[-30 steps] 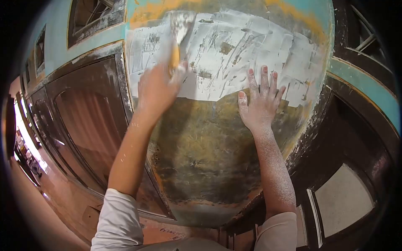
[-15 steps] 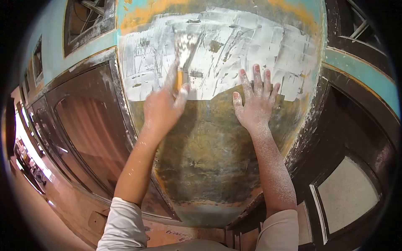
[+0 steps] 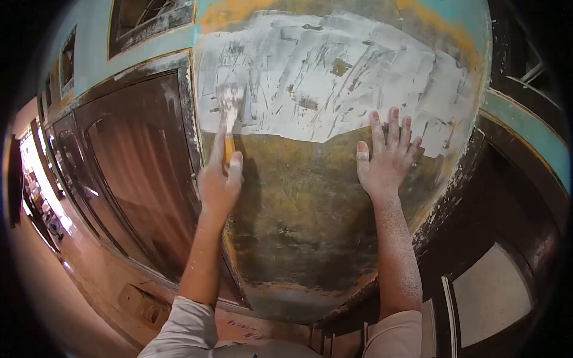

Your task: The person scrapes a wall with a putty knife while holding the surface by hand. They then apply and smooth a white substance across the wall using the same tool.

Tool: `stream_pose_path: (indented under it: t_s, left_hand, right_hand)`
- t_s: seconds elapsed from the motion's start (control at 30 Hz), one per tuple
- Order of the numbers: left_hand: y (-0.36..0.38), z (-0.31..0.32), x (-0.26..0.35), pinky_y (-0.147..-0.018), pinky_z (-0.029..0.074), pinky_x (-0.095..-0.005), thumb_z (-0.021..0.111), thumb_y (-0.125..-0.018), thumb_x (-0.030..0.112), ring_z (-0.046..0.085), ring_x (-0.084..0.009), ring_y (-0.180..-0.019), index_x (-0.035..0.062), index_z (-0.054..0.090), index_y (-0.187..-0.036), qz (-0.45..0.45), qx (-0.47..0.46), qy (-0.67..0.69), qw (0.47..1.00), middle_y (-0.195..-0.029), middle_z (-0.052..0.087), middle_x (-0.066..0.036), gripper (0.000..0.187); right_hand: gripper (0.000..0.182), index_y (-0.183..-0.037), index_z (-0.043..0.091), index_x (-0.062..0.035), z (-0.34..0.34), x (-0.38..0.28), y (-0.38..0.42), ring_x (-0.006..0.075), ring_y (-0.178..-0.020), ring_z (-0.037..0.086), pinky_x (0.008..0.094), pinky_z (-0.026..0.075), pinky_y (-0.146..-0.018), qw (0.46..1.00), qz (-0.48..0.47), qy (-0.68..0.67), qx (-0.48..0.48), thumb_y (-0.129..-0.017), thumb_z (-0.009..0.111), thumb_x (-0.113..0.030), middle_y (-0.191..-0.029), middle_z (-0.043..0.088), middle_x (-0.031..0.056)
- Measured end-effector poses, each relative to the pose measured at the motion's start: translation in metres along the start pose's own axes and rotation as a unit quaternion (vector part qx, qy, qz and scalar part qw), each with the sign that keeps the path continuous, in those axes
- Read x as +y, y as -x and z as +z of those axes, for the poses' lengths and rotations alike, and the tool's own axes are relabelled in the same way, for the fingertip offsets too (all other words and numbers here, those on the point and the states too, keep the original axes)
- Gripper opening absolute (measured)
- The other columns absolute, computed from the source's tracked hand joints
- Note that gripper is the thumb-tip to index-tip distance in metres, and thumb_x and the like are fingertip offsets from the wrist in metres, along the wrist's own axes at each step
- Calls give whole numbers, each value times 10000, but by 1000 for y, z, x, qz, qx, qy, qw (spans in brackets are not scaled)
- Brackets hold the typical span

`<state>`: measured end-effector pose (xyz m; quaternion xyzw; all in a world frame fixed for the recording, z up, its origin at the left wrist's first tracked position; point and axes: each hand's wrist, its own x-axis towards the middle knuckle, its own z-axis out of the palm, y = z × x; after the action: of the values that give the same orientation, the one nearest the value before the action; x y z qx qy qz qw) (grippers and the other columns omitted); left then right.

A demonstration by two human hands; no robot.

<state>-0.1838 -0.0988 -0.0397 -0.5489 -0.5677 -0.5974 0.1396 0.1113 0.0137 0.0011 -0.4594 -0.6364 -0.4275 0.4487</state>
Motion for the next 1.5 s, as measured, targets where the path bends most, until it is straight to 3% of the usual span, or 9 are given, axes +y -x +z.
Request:
stream_pose_path:
  t_s: [0.3,0.57,0.8,1.0,1.17,1.27,1.33,1.4,1.5]
  left_hand:
    - [23,-2,-32,-578,489,-371,569,-962,295,632,-248,-532,182,379,-1525,-4,-9,-58,998,-589,598,-128,605]
    - [-61,-34,0,-613,526,-353,527,-986,299,683,-220,-587,188,347,-1539,13,4,-94,995,-671,669,-125,592]
    - [-85,-33,15,-590,473,-428,544,-962,341,589,-372,-562,206,405,-1510,31,48,-94,994,-603,573,-199,580]
    - [-59,-29,8,-585,492,-362,519,-970,284,628,-205,-545,201,365,-1536,1,19,-78,997,-605,610,-124,592]
    - [-98,-45,15,-708,508,-435,523,-974,324,679,-382,-744,180,405,-1504,42,61,-86,993,-794,679,-209,562]
    - [-107,-54,15,-718,493,-519,510,-972,367,654,-449,-747,213,388,-1514,64,72,-109,989,-694,651,-221,576]
    - [-77,-50,7,-688,494,-510,511,-970,367,652,-431,-701,210,376,-1521,58,63,-97,992,-668,646,-202,589]
    - [-41,-42,5,-650,492,-492,514,-967,359,643,-406,-639,211,360,-1529,-67,-19,-78,995,-632,629,-185,601]
    - [-50,-42,6,-649,489,-423,519,-966,319,640,-345,-619,164,405,-1510,-52,-13,-89,995,-700,628,-214,577]
  right_hand:
    - [670,-1531,362,-296,0,0,-2,368,-1492,184,676,127,-1160,1000,0,-19,22,-904,586,-371,-1626,237,78]
    - [608,-1556,263,-376,-19,-22,-130,327,-1512,143,670,112,-1172,994,-44,65,74,-991,452,-500,-1642,196,28]
    - [595,-1547,255,-419,-14,-17,-128,279,-1514,158,619,129,-1197,991,-43,83,97,-993,449,-519,-1636,212,7]
    - [597,-1545,264,-418,-14,-17,-126,277,-1514,159,621,129,-1197,992,-43,60,105,-989,458,-519,-1636,211,5]
    - [615,-1548,248,-419,-15,-18,-128,273,-1516,151,611,132,-1202,992,-35,85,92,-985,475,-515,-1637,209,-6]
    - [620,-1550,241,-420,-14,-17,-127,274,-1515,153,608,137,-1202,992,-39,65,102,-984,476,-514,-1638,205,-7]
    - [602,-1550,263,-398,-14,-17,-126,282,-1512,165,611,126,-1199,992,-43,58,107,-991,466,-491,-1637,214,-1]
    - [585,-1550,286,-375,-16,-18,-124,290,-1509,177,613,116,-1196,991,-45,52,115,-999,456,-468,-1635,223,6]
    - [583,-1550,285,-374,-18,-20,-125,286,-1508,180,615,118,-1196,992,-35,77,99,-1000,455,-465,-1635,222,5]
